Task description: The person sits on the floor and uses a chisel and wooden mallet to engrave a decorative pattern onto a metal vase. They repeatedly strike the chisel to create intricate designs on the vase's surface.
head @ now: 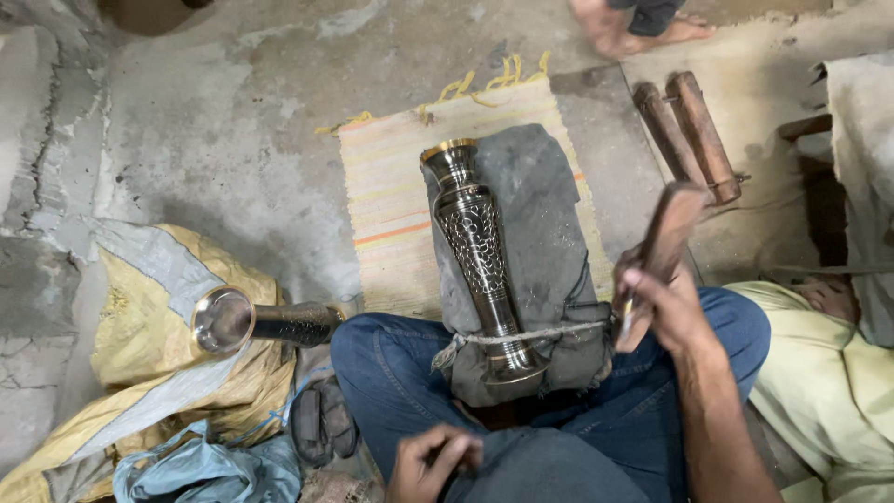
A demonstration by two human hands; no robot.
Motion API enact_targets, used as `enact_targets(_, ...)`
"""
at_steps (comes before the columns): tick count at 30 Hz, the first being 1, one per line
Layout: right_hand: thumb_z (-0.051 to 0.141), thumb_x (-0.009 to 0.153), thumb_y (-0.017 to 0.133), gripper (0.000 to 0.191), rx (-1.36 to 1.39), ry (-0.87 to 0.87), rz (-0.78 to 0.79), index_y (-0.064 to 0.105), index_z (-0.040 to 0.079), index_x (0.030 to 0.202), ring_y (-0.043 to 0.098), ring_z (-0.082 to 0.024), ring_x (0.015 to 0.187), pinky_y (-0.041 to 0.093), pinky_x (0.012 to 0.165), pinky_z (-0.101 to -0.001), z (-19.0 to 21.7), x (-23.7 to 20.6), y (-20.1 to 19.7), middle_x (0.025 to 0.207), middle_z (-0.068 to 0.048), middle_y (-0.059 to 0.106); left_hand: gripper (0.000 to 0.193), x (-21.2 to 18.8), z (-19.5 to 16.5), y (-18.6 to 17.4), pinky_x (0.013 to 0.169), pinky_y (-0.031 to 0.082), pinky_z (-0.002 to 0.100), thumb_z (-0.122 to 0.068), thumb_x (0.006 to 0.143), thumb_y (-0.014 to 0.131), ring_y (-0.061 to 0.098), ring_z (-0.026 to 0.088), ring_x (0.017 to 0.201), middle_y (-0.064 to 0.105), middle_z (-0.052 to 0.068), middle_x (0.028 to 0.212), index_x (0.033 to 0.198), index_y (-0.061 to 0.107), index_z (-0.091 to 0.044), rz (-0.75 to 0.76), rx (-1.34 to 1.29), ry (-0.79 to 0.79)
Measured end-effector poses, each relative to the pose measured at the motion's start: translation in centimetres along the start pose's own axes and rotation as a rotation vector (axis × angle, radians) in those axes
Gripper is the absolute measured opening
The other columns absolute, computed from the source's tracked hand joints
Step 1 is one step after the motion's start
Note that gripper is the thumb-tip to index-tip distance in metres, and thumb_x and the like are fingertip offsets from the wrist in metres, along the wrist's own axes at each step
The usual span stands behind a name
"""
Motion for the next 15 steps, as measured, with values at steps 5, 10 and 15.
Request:
enact_targets(5, 0.012, 0.074, 0.087, 0.041, -0.187, 0.094, 0.242, 0.07, 0.0, 0.11, 0.069, -0.014, 0.071, 0.056, 0.061, -0.0307, 0.8, -2.7, 8.7, 0.088, -0.008, 0.077, 0.027, 3.6, -14.5, 2.0, 0.073, 0.058, 0.03, -0.01, 0.087, 0.077, 0.074, 0.015, 0.085, 0.077, 0.009, 0.105, 0.112, 0.073, -0.001, -0.223, 0.177, 0.459)
enact_targets(10, 0.018, 0.076, 0.091, 0.048, -0.551, -0.369, 0.277, 0.07, -0.002, 0.115, 0.07, -0.017, 0.088, 0.058, 0.076, -0.0315, 7.3, -1.7, 14.0, 0.101, -0.01, 0.072, 0.025, 8.6, -17.9, 2.6, 0.074, 0.064, 0.029, -0.008, 0.087, 0.075, 0.075, 0.012, 0.088, 0.079, 0.005, 0.098, 0.112, 0.073, -0.007, -0.191, 0.19, 0.311)
enact_targets(15, 0.024, 0.085, 0.086, 0.064, -0.205, -0.183, 0.213, 0.055, 0.005, 0.137, 0.075, -0.011, 0.099, 0.061, 0.091, -0.0268, 8.4, 2.8, 13.0, 0.116, -0.004, 0.074, 0.013, 12.8, -20.2, -0.1, 0.082, 0.063, 0.031, -0.009, 0.1, 0.069, 0.074, 0.017, 0.091, 0.079, 0.01, 0.106, 0.11, 0.068, -0.001, -0.125, -0.001, 0.495)
Point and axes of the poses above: each hand's wrist, its own x-axis towards the middle knuckle, its own y-axis out of the palm, z = x × y, the point moved 9 cm from there along x, towards the middle knuckle
